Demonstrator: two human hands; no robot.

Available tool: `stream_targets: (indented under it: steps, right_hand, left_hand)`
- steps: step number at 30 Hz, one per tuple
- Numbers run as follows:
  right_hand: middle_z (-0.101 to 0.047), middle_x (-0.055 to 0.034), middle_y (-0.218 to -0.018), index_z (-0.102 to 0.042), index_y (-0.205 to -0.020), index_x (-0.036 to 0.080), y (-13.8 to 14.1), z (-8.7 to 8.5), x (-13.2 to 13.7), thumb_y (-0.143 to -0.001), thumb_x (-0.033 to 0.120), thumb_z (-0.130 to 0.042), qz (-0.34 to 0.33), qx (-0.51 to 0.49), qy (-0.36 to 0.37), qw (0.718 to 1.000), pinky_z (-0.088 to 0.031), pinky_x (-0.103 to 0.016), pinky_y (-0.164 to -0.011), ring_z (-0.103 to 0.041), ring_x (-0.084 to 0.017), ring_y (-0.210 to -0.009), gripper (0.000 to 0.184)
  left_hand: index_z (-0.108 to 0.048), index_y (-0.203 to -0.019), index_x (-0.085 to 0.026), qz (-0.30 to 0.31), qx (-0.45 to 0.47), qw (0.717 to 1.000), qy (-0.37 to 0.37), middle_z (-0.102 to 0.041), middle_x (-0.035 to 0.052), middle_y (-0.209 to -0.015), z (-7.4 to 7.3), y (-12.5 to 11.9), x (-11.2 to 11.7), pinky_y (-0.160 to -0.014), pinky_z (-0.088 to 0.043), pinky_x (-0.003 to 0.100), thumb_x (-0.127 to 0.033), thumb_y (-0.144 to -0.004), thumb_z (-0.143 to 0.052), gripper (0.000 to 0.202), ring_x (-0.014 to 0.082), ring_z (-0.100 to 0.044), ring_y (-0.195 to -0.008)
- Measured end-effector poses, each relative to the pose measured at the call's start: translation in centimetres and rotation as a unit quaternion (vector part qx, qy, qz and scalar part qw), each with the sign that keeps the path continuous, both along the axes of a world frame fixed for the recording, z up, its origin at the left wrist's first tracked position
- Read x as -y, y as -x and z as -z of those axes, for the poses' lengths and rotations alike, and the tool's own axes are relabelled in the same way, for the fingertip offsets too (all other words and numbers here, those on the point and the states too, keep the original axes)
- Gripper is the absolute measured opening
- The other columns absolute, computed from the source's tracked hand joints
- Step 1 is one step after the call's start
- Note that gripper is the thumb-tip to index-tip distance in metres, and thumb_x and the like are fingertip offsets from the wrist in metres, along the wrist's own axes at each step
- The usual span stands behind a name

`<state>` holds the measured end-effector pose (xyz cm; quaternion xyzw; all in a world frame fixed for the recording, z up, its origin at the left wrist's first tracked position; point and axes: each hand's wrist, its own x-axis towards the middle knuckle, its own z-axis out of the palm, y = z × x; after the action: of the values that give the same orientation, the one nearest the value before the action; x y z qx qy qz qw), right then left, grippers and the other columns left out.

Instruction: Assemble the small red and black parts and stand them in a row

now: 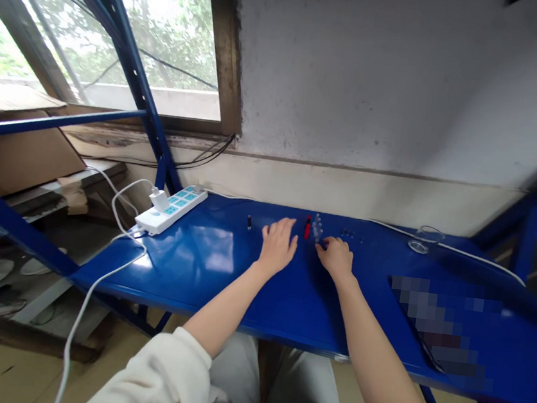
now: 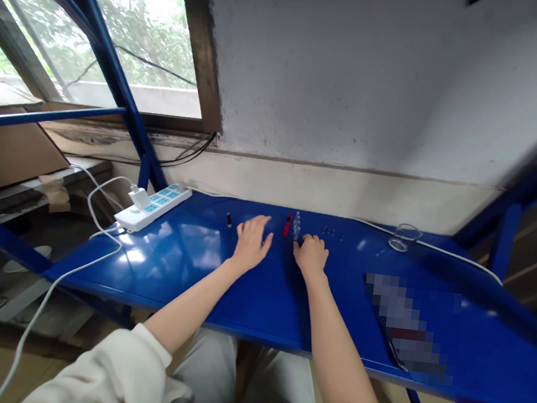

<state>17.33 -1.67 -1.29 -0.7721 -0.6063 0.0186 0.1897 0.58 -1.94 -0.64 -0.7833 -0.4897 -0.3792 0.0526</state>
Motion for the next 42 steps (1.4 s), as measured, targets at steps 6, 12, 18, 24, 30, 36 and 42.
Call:
stream_targets:
  steps: [6,12,18,24,30,36,42]
  right_hand:
    - [-0.057,-0.0132,-0.101,-0.060,-0.099,0.017,0.5,0.5,-0.2,-0.078,0.033,-0.047,0.000,0.007,-0.009,1.000,-0.038,-0.039,-0.075,-0.047,-0.027,-0.099,0.029]
    - [-0.056,-0.0127,-0.102,-0.060,-0.097,0.017,0.8,0.7,-0.3,-0.079,0.033,-0.046,0.001,0.011,-0.017,1.000,-0.037,-0.040,-0.076,-0.046,-0.027,-0.100,0.028]
    - [-0.056,-0.0131,-0.099,-0.060,-0.095,0.016,0.9,0.9,-0.6,-0.080,0.034,-0.046,0.005,0.019,-0.028,0.999,-0.036,-0.039,-0.075,-0.047,-0.026,-0.098,0.027]
    - [-0.056,-0.0125,-0.099,-0.060,-0.094,0.017,1.0,1.2,-0.9,-0.080,0.032,-0.046,0.005,0.018,-0.040,0.999,-0.036,-0.038,-0.074,-0.047,-0.025,-0.096,0.025]
    - [-0.058,-0.0097,-0.093,-0.060,-0.085,0.018,1.2,1.0,-0.8,-0.080,0.027,-0.045,-0.014,0.004,-0.051,0.999,-0.035,-0.034,-0.070,-0.049,-0.023,-0.092,0.018]
    - [-0.059,-0.0068,-0.086,-0.059,-0.078,0.018,1.7,0.1,0.0,-0.078,0.026,-0.045,-0.076,0.025,-0.084,0.993,-0.032,-0.031,-0.067,-0.049,-0.021,-0.086,0.016]
    - [-0.058,-0.0058,-0.083,-0.058,-0.076,0.018,1.8,0.1,0.1,-0.077,0.025,-0.046,-0.099,0.027,-0.088,0.991,-0.029,-0.029,-0.065,-0.049,-0.019,-0.084,0.014]
  left_hand:
    - [-0.018,-0.137,-0.023,0.084,-0.094,0.991,0.049,-0.039,0.0114,-0.131,1.5,-2.1,-0.6,-0.093,-0.027,0.045,-0.029,-0.084,-0.036,0.056,0.0254,-0.038,-0.113]
    - [-0.028,-0.134,-0.025,0.068,-0.102,0.990,0.066,-0.043,0.0100,-0.127,2.2,-2.6,-2.5,-0.090,-0.028,0.047,-0.027,-0.085,-0.035,0.049,0.0270,-0.040,-0.110]
    - [-0.056,-0.109,-0.019,0.049,-0.052,0.996,0.054,-0.061,0.0111,-0.097,1.8,-2.4,-2.7,-0.086,-0.028,0.042,-0.024,-0.087,-0.034,0.032,0.0234,-0.049,-0.092]
    - [-0.061,-0.096,-0.022,0.071,0.067,0.993,0.062,-0.064,0.0057,-0.095,0.7,-1.6,-2.0,-0.085,-0.028,0.037,-0.026,-0.087,-0.037,0.027,0.0194,-0.052,-0.089]
    - [-0.061,-0.096,-0.022,0.092,0.140,0.985,0.041,-0.064,0.0040,-0.097,0.0,-1.6,-1.2,-0.086,-0.029,0.034,-0.029,-0.087,-0.039,0.025,0.0173,-0.054,-0.090]
    - [-0.061,-0.096,-0.022,0.088,0.153,0.984,0.038,-0.064,0.0041,-0.097,0.0,-1.8,-1.1,-0.086,-0.030,0.034,-0.028,-0.086,-0.039,0.025,0.0172,-0.054,-0.090]
    - [-0.061,-0.097,-0.021,0.075,0.158,0.984,0.024,-0.064,0.0049,-0.096,-0.1,-1.7,-1.0,-0.085,-0.032,0.035,-0.027,-0.086,-0.041,0.024,0.0174,-0.055,-0.089]
